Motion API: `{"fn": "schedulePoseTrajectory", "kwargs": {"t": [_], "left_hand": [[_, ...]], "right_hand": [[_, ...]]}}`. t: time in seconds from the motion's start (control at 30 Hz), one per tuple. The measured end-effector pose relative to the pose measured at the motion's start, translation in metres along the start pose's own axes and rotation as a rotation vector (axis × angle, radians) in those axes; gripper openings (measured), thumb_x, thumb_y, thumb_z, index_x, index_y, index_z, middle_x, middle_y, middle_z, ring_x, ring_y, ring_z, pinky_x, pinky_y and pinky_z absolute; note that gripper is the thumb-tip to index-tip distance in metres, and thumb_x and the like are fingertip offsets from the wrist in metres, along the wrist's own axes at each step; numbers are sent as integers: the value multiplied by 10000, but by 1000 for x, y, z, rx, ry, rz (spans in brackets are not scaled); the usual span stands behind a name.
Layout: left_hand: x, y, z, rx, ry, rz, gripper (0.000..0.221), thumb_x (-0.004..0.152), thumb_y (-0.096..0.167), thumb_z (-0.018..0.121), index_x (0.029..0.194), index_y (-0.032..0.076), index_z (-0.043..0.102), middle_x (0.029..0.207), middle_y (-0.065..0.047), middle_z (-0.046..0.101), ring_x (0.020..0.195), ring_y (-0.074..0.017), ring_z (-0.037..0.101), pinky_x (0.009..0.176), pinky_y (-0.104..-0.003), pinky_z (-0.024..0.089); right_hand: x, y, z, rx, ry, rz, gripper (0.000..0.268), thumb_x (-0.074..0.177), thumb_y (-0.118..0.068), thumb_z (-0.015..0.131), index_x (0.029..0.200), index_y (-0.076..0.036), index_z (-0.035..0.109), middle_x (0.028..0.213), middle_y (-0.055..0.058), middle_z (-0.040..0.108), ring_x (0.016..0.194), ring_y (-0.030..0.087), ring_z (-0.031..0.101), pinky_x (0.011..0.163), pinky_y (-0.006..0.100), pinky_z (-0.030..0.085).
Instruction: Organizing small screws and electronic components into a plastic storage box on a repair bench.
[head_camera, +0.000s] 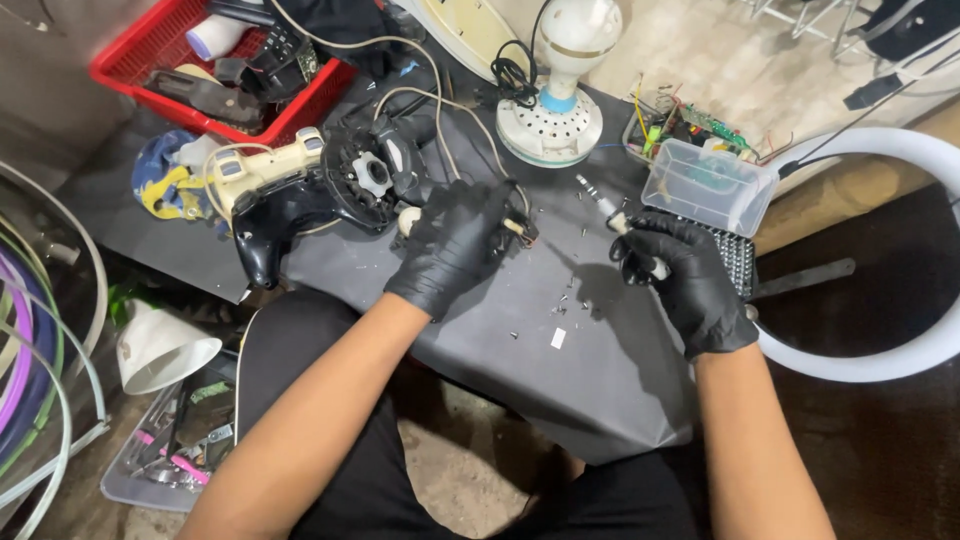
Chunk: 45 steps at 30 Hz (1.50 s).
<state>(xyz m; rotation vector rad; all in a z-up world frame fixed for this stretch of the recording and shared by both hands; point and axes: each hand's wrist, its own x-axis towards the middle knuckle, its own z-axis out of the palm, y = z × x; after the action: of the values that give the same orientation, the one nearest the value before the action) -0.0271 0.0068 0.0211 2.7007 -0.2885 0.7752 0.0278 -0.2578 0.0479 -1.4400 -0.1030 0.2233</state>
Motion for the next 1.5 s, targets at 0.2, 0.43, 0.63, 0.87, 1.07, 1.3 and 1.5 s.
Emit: {"fn": "schedulePoseTrajectory", "kwargs": {"t": [0.2, 0.43, 0.63, 0.87, 1.07, 1.3, 1.5], "left_hand": [[8, 10, -5, 178, -196, 80, 304, 755, 307, 700, 1044, 237, 638, 821, -3, 588, 823, -288, 627, 768, -471, 499], [4, 14, -21, 51, -324, 49, 679, 657, 444, 882, 1269, 286, 635, 1110, -37, 617, 1165, -326, 570, 1008, -513, 415], [11, 37, -44, -12, -103, 88, 487, 947, 421, 633, 1401, 260, 561, 1095, -72, 613, 1076, -344, 613, 938, -464, 473], [7, 56, -18, -469, 13, -319, 296, 882, 288, 717, 1166, 217, 679, 946, -57, 648, 925, -329, 697, 843, -460, 585], [15, 52, -14, -629, 92, -493, 98, 924, 287, 680, 955, 195, 694, 828, -34, 666, 885, -323, 713, 803, -435, 580], [22, 39, -21, -655, 164, -586, 70, 934, 247, 703, 924, 178, 709, 796, -39, 678, 857, -268, 702, 820, -407, 556], [15, 39, -33, -620, 202, -513, 50, 891, 222, 728, 924, 193, 704, 808, -49, 675, 894, -293, 711, 805, -395, 567]], "right_hand": [[-9, -8, 11, -130, 21, 4, 293, 883, -34, 730, 1164, 25, 674, 878, 101, 694, 728, 144, 716, 468, 143, 501], [-14, 33, 30, -243, 88, -145, 309, 865, -24, 800, 1147, 19, 682, 971, 107, 728, 876, 145, 692, 640, 223, 585], [-24, 38, 46, -215, 57, -157, 243, 852, -12, 810, 1079, -4, 725, 936, 115, 765, 875, 131, 700, 697, 265, 615], [-25, 41, 68, -74, 59, -94, 316, 796, 16, 832, 1086, -64, 737, 895, 88, 756, 795, 152, 728, 611, 264, 623], [-16, 46, 78, -116, -79, -171, 244, 890, -16, 693, 1130, -45, 724, 964, 75, 734, 913, 145, 668, 776, 312, 604], [43, 50, 53, -1304, 47, -703, 330, 978, -169, 584, 1255, 8, 616, 1111, 231, 632, 1117, 419, 632, 940, 476, 535], [76, 70, 56, -1704, 125, -658, 566, 987, -378, 498, 1288, 96, 575, 1157, 385, 639, 1104, 532, 647, 1095, 591, 393]]}}
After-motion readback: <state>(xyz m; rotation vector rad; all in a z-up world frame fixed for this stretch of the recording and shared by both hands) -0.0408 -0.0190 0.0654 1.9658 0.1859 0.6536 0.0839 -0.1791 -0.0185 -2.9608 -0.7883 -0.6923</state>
